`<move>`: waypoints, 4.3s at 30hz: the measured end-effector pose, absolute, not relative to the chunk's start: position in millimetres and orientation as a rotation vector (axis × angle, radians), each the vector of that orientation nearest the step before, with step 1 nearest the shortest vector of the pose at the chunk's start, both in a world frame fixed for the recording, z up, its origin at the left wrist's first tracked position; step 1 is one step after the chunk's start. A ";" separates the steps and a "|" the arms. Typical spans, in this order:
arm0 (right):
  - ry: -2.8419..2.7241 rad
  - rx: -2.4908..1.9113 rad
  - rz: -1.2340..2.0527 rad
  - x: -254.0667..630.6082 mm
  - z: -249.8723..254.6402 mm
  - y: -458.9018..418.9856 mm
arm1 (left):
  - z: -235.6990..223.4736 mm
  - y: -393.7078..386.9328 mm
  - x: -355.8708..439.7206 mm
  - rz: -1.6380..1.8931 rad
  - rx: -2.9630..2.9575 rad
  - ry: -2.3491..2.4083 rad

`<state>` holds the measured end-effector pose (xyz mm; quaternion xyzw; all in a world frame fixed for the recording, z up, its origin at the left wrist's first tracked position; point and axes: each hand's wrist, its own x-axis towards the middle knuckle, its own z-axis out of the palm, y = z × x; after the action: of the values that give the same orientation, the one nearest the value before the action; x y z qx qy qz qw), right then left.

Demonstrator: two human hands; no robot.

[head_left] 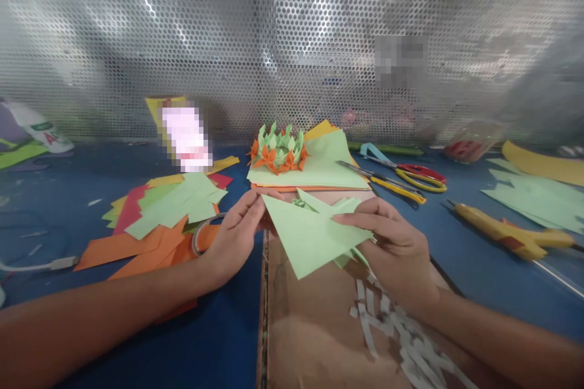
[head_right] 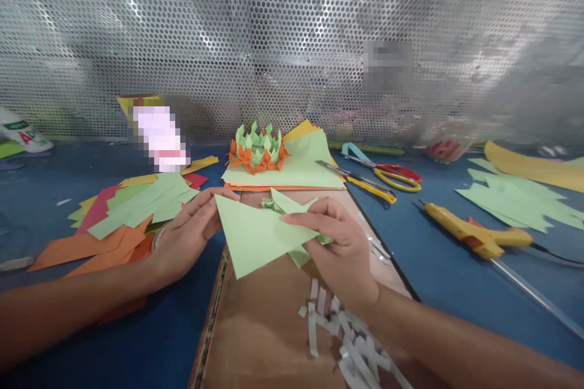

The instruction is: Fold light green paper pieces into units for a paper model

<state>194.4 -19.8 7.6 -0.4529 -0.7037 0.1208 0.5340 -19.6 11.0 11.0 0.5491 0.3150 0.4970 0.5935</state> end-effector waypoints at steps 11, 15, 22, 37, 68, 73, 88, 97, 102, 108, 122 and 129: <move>-1.782 -0.911 0.526 191.4 12.5 -15.2 | 10.9 7.9 -21.0 1.077 1.186 0.758; -1.793 -0.934 0.716 195.0 12.0 -15.8 | 11.8 8.1 -20.7 1.043 1.240 0.858; -1.673 -0.937 1.095 194.9 10.0 -14.0 | 13.8 12.3 -24.3 0.952 1.224 0.720; -1.610 -1.005 0.974 183.6 7.9 -19.8 | 10.8 3.5 -15.1 0.881 1.408 0.772; -1.738 -0.901 0.980 178.2 1.9 -19.3 | 8.7 -0.9 -9.8 0.922 1.325 0.708; -1.780 -0.973 0.747 178.7 3.8 -21.9 | 7.8 0.5 -11.5 0.956 1.499 0.748; -1.915 -0.962 0.453 175.8 9.1 -32.7 | 13.5 -2.7 -8.2 0.917 1.578 0.719; -1.751 -0.796 1.159 170.6 4.1 -28.9 | 16.1 -5.9 -7.4 0.921 1.451 0.754; -1.626 -0.788 1.249 171.4 2.7 -29.4 | 15.0 -6.4 -7.1 0.991 1.314 0.809; -1.574 -0.677 1.476 171.1 10.1 -31.5 | 14.2 -7.9 -6.1 0.978 1.151 0.802; -1.375 -0.577 1.664 171.1 5.1 -26.0 | 10.3 -7.3 -6.0 0.938 1.177 0.754; -1.403 -0.782 1.491 176.8 4.5 -19.4 | 9.9 -0.3 -8.4 1.006 1.321 0.811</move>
<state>176.8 -19.4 4.5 -0.3172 -0.5693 0.6050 0.4575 -8.4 -0.3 9.9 0.5704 0.3501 0.4343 0.6029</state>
